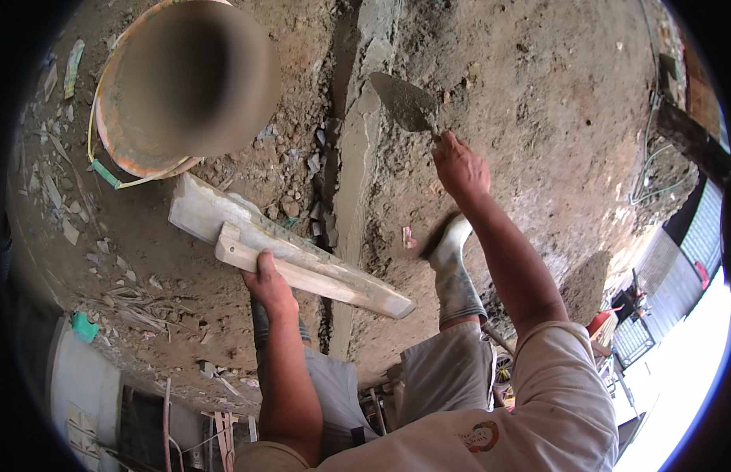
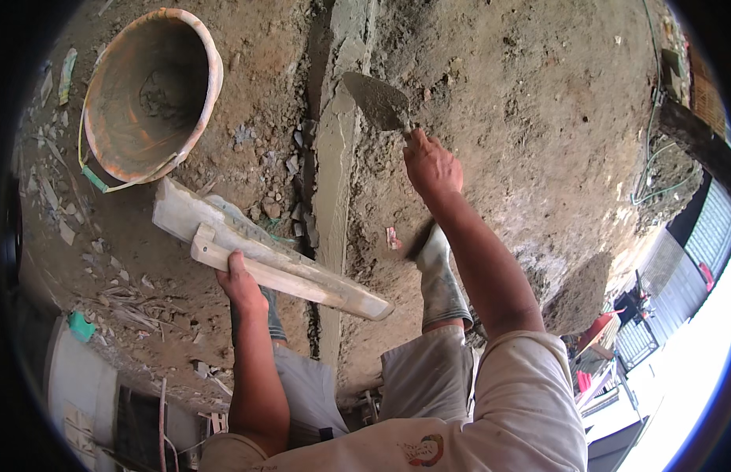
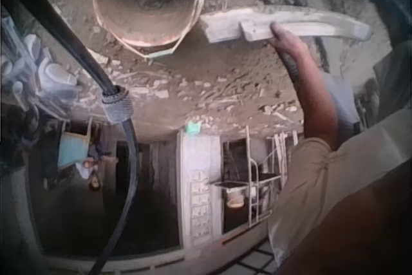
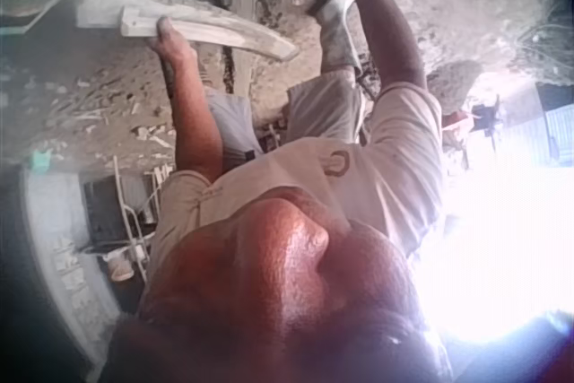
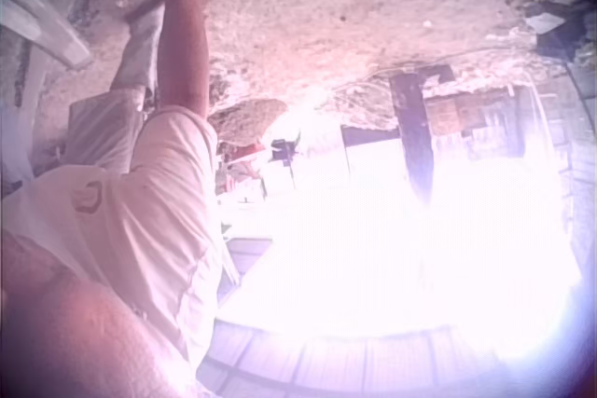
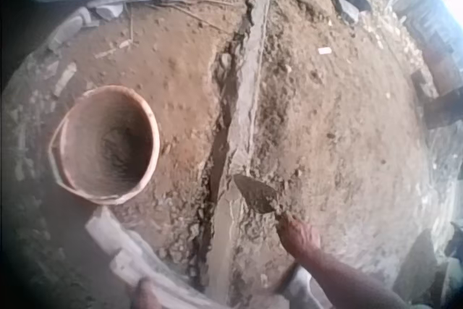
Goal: The person scoops wet cement from a bucket with a trowel and spreads it into a narrow trench on the ground. They repeatedly smooth and level the cement using a straightedge and trowel, working along the trench to fill and flatten the surface.
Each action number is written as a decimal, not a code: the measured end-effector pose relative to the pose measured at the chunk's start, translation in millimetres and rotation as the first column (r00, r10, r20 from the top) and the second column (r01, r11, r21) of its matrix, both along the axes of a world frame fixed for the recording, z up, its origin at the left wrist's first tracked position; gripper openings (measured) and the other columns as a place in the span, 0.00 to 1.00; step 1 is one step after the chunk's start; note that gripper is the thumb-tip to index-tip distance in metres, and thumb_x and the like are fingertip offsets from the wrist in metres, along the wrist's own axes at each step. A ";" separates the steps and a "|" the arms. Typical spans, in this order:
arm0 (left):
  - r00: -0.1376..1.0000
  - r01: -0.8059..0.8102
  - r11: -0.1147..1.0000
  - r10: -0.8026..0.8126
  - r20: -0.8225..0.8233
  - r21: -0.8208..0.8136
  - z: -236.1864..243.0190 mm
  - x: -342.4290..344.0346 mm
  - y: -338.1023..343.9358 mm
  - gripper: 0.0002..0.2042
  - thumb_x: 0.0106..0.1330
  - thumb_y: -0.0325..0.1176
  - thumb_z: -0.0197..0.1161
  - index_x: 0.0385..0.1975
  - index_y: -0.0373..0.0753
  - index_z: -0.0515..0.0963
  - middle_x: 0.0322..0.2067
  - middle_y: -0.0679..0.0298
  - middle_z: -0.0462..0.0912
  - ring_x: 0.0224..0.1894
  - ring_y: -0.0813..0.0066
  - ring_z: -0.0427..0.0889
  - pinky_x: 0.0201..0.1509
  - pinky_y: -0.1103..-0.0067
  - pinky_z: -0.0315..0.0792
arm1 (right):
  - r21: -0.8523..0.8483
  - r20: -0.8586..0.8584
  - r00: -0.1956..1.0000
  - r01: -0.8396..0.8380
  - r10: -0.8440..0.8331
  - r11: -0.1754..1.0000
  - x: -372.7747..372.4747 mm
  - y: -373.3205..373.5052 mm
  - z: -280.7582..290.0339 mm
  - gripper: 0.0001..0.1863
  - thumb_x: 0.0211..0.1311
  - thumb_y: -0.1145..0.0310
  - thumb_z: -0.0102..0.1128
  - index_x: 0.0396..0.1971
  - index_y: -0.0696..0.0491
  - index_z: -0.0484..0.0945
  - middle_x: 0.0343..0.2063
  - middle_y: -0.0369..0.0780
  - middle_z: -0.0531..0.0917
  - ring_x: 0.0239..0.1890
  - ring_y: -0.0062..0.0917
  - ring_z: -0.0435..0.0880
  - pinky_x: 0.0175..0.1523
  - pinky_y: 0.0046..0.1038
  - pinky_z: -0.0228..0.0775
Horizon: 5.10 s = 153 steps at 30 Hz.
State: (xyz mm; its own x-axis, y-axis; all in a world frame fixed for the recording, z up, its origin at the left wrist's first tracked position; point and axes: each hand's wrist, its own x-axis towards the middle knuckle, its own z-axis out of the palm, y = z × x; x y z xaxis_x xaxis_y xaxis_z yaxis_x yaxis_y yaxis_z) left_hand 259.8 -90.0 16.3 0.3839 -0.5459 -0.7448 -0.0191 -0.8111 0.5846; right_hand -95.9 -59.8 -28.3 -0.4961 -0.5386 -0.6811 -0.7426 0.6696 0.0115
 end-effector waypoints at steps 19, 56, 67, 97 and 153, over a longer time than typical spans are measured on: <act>1.000 0.008 1.000 -0.008 0.005 0.005 -0.3 2.0 5.0 0.28 0.65 0.32 0.54 0.66 0.33 0.60 0.62 0.53 0.68 0.61 0.60 0.70 0.65 0.67 0.65 | -0.182 0.177 0.982 0.100 -0.067 0.978 -53.3 -46.6 -86.9 0.25 0.68 0.44 0.48 0.53 0.48 0.71 0.43 0.49 0.84 0.48 0.48 0.81 0.52 0.46 0.73; 0.999 -0.013 0.998 0.011 0.049 0.055 1.4 -10.3 -0.7 0.27 0.65 0.33 0.56 0.64 0.32 0.62 0.60 0.54 0.69 0.59 0.61 0.72 0.63 0.67 0.66 | 0.068 0.443 0.809 -0.459 0.386 0.886 18.2 113.8 -89.4 0.18 0.69 0.45 0.50 0.48 0.42 0.70 0.40 0.39 0.80 0.37 0.40 0.84 0.41 0.42 0.75; 0.994 -0.088 0.995 0.084 -0.071 -0.046 -9.7 5.3 0.8 0.28 0.65 0.29 0.54 0.65 0.30 0.59 0.63 0.50 0.67 0.62 0.58 0.70 0.66 0.66 0.65 | -0.409 0.205 0.933 -0.193 0.295 0.892 -18.3 -8.1 56.4 0.20 0.61 0.59 0.63 0.50 0.46 0.70 0.41 0.42 0.81 0.38 0.43 0.84 0.39 0.41 0.78; 0.954 -0.298 0.951 0.295 -0.044 -0.080 4.8 47.0 -49.5 0.29 0.60 0.33 0.61 0.60 0.29 0.63 0.50 0.46 0.77 0.49 0.54 0.78 0.56 0.67 0.71 | 0.212 -0.087 0.197 -0.954 0.977 0.211 204.9 -364.7 79.0 0.11 0.66 0.63 0.53 0.38 0.47 0.85 0.31 0.42 0.87 0.37 0.36 0.88 0.43 0.40 0.80; 0.998 -0.054 0.997 0.055 -0.031 0.046 2.9 4.7 -25.2 0.28 0.66 0.32 0.53 0.66 0.33 0.60 0.62 0.54 0.68 0.62 0.58 0.71 0.64 0.65 0.66 | -0.563 0.144 0.851 0.490 -0.505 0.665 30.4 -34.2 -48.3 0.21 0.64 0.59 0.56 0.53 0.54 0.69 0.42 0.55 0.82 0.45 0.53 0.81 0.49 0.46 0.72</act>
